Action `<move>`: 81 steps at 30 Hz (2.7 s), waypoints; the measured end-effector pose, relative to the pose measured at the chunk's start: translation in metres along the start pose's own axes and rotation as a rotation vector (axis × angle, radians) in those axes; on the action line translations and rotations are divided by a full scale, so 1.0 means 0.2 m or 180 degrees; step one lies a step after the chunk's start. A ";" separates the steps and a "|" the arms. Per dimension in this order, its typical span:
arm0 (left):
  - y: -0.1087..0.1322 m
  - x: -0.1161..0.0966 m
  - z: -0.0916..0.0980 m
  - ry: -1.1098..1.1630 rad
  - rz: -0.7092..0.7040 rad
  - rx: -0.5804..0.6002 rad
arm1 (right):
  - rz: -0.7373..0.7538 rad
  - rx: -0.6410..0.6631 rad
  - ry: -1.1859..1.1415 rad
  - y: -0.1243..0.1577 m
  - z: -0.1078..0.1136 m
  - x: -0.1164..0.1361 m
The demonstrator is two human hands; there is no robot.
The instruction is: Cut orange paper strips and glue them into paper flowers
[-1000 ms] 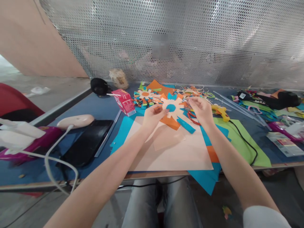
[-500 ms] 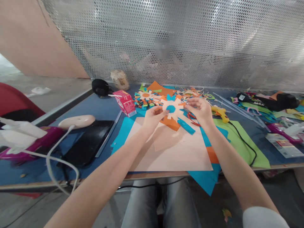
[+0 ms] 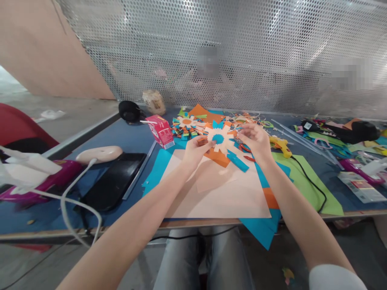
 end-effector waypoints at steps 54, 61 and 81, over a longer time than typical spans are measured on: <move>-0.04 0.00 -0.01 -0.0378 -0.0370 0.0169 | -0.0323 0.0063 0.0201 0.02 -0.05 -0.05; -0.12 -0.07 0.22 0.0263 -0.0556 -0.0967 | -0.0049 -0.0414 0.0430 -0.02 0.08 0.00; 0.01 0.13 -0.01 -0.0456 0.1115 0.1636 | -0.1021 0.0652 0.4575 -0.01 0.06 -0.26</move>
Point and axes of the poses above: each hand's wrist, its own y-axis away from the middle knuckle, its own z-axis out of the back of the hand, x = y × z, the point moved 8 cm from there along -y, towards the middle knuckle, and after that the axes turned 10 degrees about -z, right-handed, at the moved point
